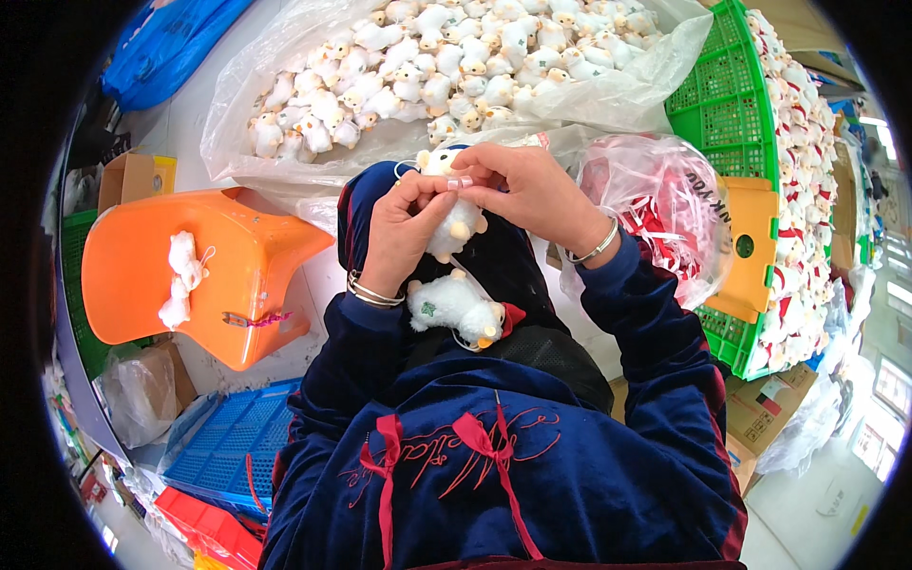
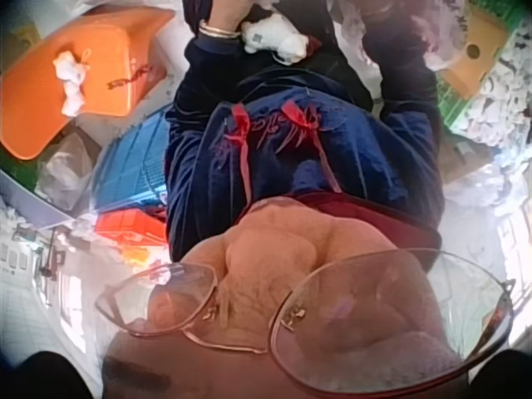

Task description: The person ties red ribbons around the necks of small white plush toys. They pick up each toy, wrap the ribbon, and tie a knot, repeating the process for multiple items.

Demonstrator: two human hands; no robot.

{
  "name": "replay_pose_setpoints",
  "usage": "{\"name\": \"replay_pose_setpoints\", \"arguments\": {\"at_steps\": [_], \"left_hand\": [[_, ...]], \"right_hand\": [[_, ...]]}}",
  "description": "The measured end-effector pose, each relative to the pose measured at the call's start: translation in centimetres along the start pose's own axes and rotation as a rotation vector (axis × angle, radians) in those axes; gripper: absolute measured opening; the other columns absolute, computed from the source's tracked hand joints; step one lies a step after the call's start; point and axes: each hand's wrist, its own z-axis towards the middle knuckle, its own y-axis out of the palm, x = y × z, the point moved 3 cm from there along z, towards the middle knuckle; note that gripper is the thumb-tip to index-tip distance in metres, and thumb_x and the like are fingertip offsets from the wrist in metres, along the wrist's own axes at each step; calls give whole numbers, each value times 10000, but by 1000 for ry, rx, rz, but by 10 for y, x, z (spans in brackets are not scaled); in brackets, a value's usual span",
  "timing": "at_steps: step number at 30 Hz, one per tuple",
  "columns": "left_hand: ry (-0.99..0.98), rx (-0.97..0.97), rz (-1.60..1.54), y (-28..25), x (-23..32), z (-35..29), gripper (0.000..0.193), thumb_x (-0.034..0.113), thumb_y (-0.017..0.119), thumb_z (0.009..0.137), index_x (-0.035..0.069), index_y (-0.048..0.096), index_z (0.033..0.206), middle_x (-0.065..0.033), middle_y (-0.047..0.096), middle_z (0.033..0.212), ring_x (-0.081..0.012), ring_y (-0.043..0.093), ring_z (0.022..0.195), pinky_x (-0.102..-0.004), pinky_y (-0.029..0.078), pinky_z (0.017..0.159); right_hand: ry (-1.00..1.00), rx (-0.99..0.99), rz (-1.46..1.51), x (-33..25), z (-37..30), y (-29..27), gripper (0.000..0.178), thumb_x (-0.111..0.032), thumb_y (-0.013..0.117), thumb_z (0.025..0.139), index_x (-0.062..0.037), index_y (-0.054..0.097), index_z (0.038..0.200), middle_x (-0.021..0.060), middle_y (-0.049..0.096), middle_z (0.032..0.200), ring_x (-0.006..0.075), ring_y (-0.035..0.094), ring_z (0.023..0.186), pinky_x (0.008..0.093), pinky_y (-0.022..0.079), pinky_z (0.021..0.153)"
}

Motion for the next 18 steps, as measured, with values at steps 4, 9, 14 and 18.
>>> {"name": "replay_pose_setpoints", "arguments": {"at_steps": [4,9,14,18], "left_hand": [[-10,5,5,1,1,0,77,50,745,922,19,741,992,73,462,801,-29,404,692,-204,352,620],[-5,10,6,0,-1,-1,76,57,746,928,22,745,994,73,475,802,-26,415,694,-202,358,620],[-41,11,-19,0,3,-2,82,65,749,932,24,751,1003,74,485,805,-17,419,695,-195,361,618],[-52,-8,-14,0,2,-2,113,75,734,948,42,751,1055,93,469,806,-6,402,713,-171,348,649]], "right_hand": [[67,-24,155,4,0,3,228,-106,716,957,13,666,1145,26,684,848,63,608,756,227,504,674],[125,-43,251,11,-2,6,194,-95,688,984,11,673,1145,9,690,892,44,609,801,211,506,702],[138,-56,451,14,-3,9,200,-95,681,994,22,671,1157,14,691,935,52,616,835,212,517,741],[152,-29,380,16,-2,11,192,-97,681,993,20,682,1144,19,696,947,62,626,851,225,531,762]]}}
